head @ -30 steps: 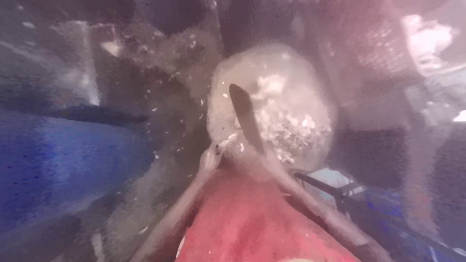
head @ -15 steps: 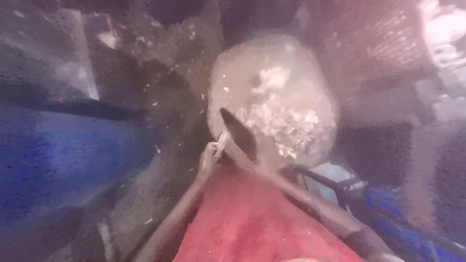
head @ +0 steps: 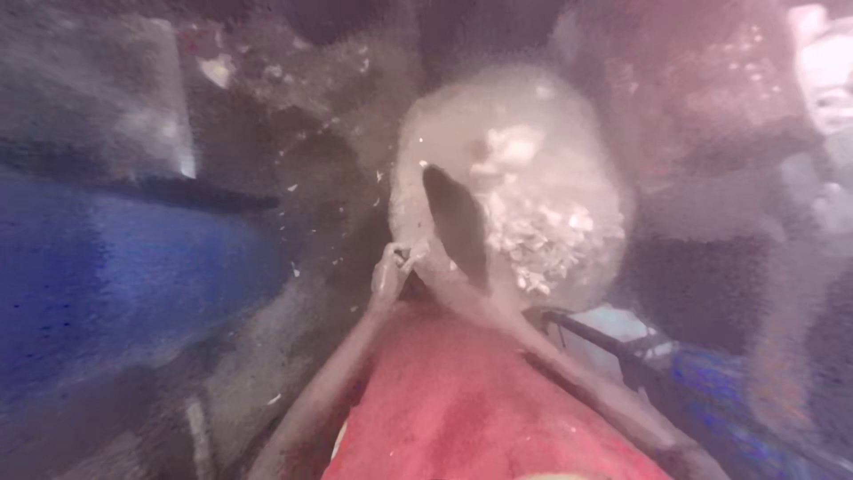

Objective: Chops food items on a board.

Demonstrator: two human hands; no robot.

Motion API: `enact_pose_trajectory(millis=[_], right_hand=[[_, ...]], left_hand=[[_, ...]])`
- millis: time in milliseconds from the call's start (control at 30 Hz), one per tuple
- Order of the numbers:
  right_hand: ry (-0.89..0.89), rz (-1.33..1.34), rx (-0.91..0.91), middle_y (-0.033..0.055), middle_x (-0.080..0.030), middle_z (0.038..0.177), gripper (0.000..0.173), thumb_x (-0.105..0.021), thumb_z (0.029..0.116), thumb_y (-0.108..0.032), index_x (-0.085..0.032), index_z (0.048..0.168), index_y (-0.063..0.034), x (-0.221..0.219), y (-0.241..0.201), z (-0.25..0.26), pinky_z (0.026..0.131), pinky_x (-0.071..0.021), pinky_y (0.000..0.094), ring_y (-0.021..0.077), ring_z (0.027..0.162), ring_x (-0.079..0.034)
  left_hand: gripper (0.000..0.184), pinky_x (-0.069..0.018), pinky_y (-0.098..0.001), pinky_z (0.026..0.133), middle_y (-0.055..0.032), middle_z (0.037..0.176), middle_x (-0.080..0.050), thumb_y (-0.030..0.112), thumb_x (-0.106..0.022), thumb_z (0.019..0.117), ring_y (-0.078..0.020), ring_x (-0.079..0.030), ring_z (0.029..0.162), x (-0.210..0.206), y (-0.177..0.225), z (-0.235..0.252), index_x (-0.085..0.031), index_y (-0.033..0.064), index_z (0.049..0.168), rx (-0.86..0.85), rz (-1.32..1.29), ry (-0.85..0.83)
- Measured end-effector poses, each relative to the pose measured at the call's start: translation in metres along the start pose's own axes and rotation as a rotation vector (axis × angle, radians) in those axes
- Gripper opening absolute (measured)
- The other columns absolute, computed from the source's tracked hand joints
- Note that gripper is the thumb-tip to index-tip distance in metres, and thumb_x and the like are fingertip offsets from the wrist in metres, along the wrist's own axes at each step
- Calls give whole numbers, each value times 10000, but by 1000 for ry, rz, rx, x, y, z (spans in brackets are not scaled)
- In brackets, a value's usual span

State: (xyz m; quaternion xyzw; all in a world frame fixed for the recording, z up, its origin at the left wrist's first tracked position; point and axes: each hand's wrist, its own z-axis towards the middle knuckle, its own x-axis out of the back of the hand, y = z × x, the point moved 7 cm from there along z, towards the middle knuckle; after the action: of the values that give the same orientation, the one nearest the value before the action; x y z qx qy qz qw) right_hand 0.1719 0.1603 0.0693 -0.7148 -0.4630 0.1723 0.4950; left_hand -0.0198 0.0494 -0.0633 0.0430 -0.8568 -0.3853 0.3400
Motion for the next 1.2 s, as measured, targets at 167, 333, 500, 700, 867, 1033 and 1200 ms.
enact_pose_trajectory(millis=[167,333,500,700,867,1033,1200], right_hand=[[-350,-328,-396,134,-617,946,519,-458,1067,-497,-589,1219,-18,-11,94,20,785,-527,451,229,828,-612],[-204,-422,-300,164,-682,1083,506,-497,1060,-449,-583,1341,-37,-7,73,11,903,-540,469,266,967,-671],[-402,-27,-448,42,-555,817,490,-473,1065,-491,-588,1151,-21,-41,99,32,619,-496,312,118,641,-529],[107,225,-560,127,-672,1034,548,-505,1045,-512,-599,1297,-34,26,143,14,733,-554,391,183,830,-642],[291,200,-375,9,-527,720,391,-454,1087,-405,-585,1191,-52,112,135,-24,523,-475,289,103,555,-498],[-96,-216,-253,186,-701,1153,513,-539,1046,-445,-610,1349,-37,108,144,-69,981,-527,511,285,1069,-683],[-359,-411,-196,197,-681,1230,293,-536,1045,-160,-647,1298,-62,94,155,-62,1021,-501,553,348,1162,-651]], left_hand=[[347,-589,-381,712,-72,918,-702,339,-608,1024,-165,-681,749,15,-42,-12,-612,85,1261,58,-61,-24],[246,-591,-301,709,-56,930,-699,217,-550,1049,-110,-679,761,38,-32,-38,-637,38,1194,3,-192,18],[623,-457,-379,1132,-124,1551,-481,385,-623,1007,-201,-510,1389,-2,17,-60,-458,80,1524,-293,-127,-242],[861,-303,-511,1233,-121,1720,-126,677,-584,929,-287,-226,1563,-110,96,-26,-304,263,1630,-561,173,-559],[492,-398,-436,1174,-118,1557,-482,313,-580,1051,-234,-498,1404,-116,220,29,-516,132,1503,-613,46,-740],[370,-553,-506,954,-163,1286,-658,299,-497,1084,-286,-672,1110,-45,238,145,-559,111,1397,-423,59,-162],[348,-518,-588,985,-173,1265,-668,290,-645,975,-346,-651,1150,-87,242,172,-683,95,1260,-584,481,-178]])
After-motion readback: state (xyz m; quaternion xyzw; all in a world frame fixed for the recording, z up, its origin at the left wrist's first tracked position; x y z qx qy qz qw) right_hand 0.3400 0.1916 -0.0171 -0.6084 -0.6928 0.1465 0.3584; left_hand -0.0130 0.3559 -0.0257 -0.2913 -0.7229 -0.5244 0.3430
